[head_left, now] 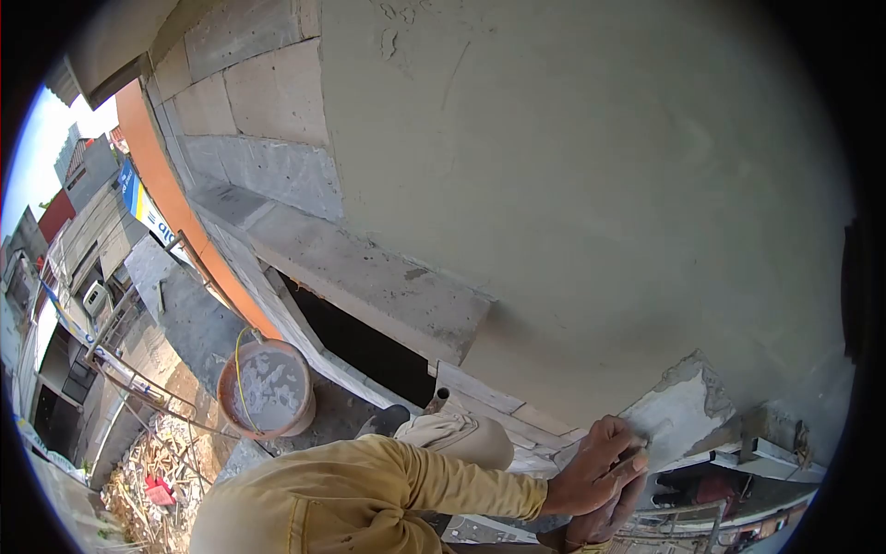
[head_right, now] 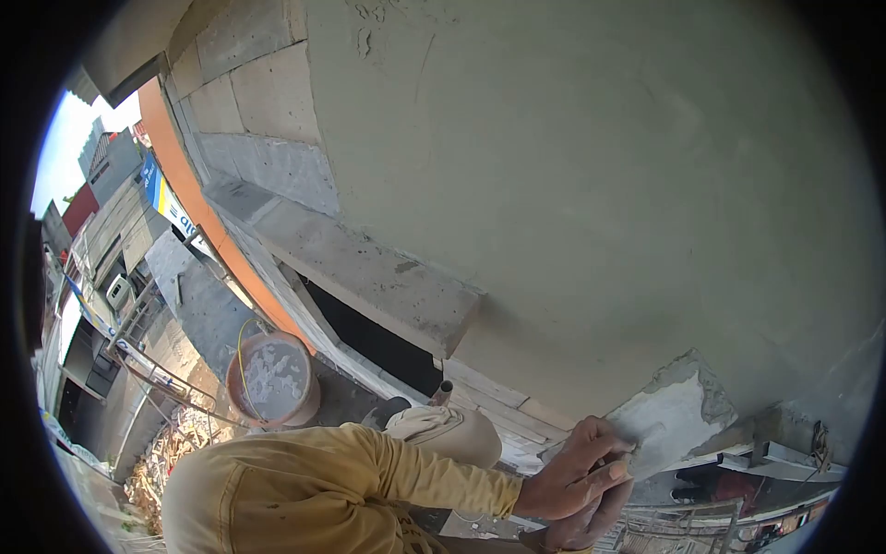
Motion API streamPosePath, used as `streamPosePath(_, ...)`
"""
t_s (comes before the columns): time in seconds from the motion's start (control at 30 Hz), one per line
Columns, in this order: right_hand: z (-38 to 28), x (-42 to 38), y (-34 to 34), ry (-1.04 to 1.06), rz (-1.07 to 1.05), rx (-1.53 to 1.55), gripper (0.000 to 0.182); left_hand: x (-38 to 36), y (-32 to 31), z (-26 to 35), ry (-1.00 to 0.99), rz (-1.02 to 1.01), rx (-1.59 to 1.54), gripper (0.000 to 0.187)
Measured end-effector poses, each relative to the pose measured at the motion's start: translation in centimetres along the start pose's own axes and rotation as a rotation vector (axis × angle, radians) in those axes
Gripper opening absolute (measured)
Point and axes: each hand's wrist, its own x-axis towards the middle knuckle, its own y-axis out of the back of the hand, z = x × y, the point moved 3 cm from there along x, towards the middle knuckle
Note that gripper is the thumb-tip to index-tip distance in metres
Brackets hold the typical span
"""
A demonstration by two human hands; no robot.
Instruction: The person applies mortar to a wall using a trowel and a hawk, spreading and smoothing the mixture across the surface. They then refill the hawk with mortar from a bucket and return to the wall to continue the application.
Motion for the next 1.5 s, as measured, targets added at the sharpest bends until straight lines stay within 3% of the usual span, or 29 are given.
streamPosePath(0.03, 2.1, 0.0, 3.2, -0.018, 0.011, -0.011, 0.041, -0.7, -0.3, -0.2, 0.021, -0.001, -0.010, 0.046)
streamPosePath(0.1, 5.1, 0.0, 8.2, 0.002, 0.061, -0.345, 0.042, -1.5, -0.9, -0.4, -0.026, -0.055, 0.221, 0.049)
streamPosePath(0.17, 4.2, -0.6, 8.4, -0.005, 0.083, -0.510, 0.042, -1.7, 1.0, -0.3, -0.059, -0.166, 0.273, 0.052)
streamPosePath(0.23, -0.1, -0.4, 4.9, -0.189, 0.208, 0.141, 0.043, -1.4, 4.4, 0.5, -0.151, -0.306, 0.308, 0.052)
streamPosePath(0.27, -0.2, -0.4, 5.7, -0.271, 0.217, 0.372, 0.039, -0.9, 7.0, 0.7, -0.174, -0.242, 0.397, 0.052)
streamPosePath(0.3, -0.3, -0.5, 6.5, -0.282, 0.230, 0.377, 0.039, -0.3, 9.9, 0.9, -0.198, -0.178, 0.488, 0.052)
streamPosePath(0.4, -1.0, -1.5, 9.0, -0.239, 0.212, 0.499, 0.034, 0.2, 18.7, 0.6, 0.007, 0.329, 0.849, 0.040)
streamPosePath(0.43, -1.2, -1.9, 9.6, -0.247, 0.228, 0.494, 0.034, -1.0, 23.3, -3.5, 0.130, 0.585, 0.558, 0.037)
streamPosePath(0.47, -1.5, -2.0, 9.7, -0.226, 0.119, 0.587, 0.029, -1.5, 25.9, -4.7, -0.018, 0.744, -0.044, 0.041)
streamPosePath(0.5, -1.8, -2.1, 9.7, -0.204, 0.005, 0.681, 0.024, -2.3, 28.7, -4.6, 0.119, 0.943, 0.019, 0.047)
streamPosePath(0.57, -2.3, -2.5, 9.9, -0.223, -0.029, 0.728, 0.019, -4.4, 33.2, -6.2, 0.355, 1.222, 0.303, 0.061)
streamPosePath(0.6, -2.5, -2.7, 9.7, -0.234, -0.071, 0.775, 0.015, -4.1, 33.5, -5.3, 0.361, 1.225, 0.310, 0.061)
streamPosePath(0.67, -2.7, -2.9, 9.7, -0.261, -0.107, 0.778, 0.014, -3.6, 33.3, -3.9, 0.691, 1.376, 0.135, 0.085)
streamPosePath(0.7, -2.8, -3.0, 9.7, -0.279, -0.146, 0.775, 0.013, -3.0, 33.8, -4.4, 0.702, 1.375, 0.140, 0.085)
streamPosePath(0.77, -2.8, -3.1, 9.9, -0.326, -0.135, 0.768, 0.014, -1.5, 34.2, -6.9, 0.675, 1.267, -0.299, 0.078)
streamPosePath(0.83, -2.5, -3.8, 10.6, -0.394, -0.084, 0.737, 0.015, 0.0, 35.1, -8.3, 0.603, 1.136, -0.425, 0.072)
streamPosePath(0.9, -2.1, -4.4, 11.3, -0.392, -0.026, 0.603, 0.017, 0.4, 34.5, -7.9, 0.783, 1.258, -0.379, 0.063)
streamPosePath(0.97, -2.2, -4.5, 11.8, -0.390, 0.028, 0.492, 0.019, 0.9, 33.2, -8.0, 0.776, 1.333, -0.310, 0.067)
streamPosePath(1.0, -2.3, -4.5, 12.0, -0.368, 0.032, 0.411, 0.020, 0.2, 35.6, -9.9, 0.815, 1.332, -0.307, 0.067)
streamPosePath(1.07, -2.4, -4.2, 12.3, -0.365, 0.042, 0.339, 0.021, -0.8, 41.7, -13.6, 0.802, 1.078, -0.014, 0.065)
streamPosePath(1.17, -2.3, -4.1, 12.9, -0.378, 0.049, 0.280, 0.023, 1.5, 33.6, -9.0, 0.746, 1.163, -0.169, 0.049)
streamPosePath(1.2, -2.2, -4.1, 13.1, -0.386, 0.028, 0.284, 0.023, -0.8, 40.3, -13.5, 0.766, 1.168, -0.161, 0.049)
streamPosePath(1.27, -1.8, -4.1, 13.5, -0.411, -0.006, 0.295, 0.023, -3.7, 55.7, -20.3, 0.506, 0.694, 0.943, 0.048)
streamPosePath(1.3, -1.7, -4.2, 13.7, -0.431, 0.003, 0.291, 0.023, -1.3, 49.6, -17.7, 0.528, 0.687, 0.948, 0.048)
streamPosePath(1.37, -1.2, -4.3, 13.7, -0.457, -0.033, 0.348, 0.022, 1.1, 36.3, -10.0, 0.789, 1.163, -0.032, 0.049)
streamPosePath(1.4, -1.1, -4.5, 13.7, -0.468, -0.029, 0.360, 0.021, -0.1, 40.3, -12.4, 0.800, 1.168, -0.024, 0.049)
streamPosePath(1.47, -0.7, -4.7, 14.0, -0.480, -0.049, 0.347, 0.021, -1.6, 49.3, -16.4, 0.751, 0.885, 0.434, 0.049)
streamPosePath(1.5, -0.6, -4.7, 14.1, -0.478, -0.071, 0.334, 0.021, -1.9, 51.3, -17.4, 0.754, 0.892, 0.441, 0.049)
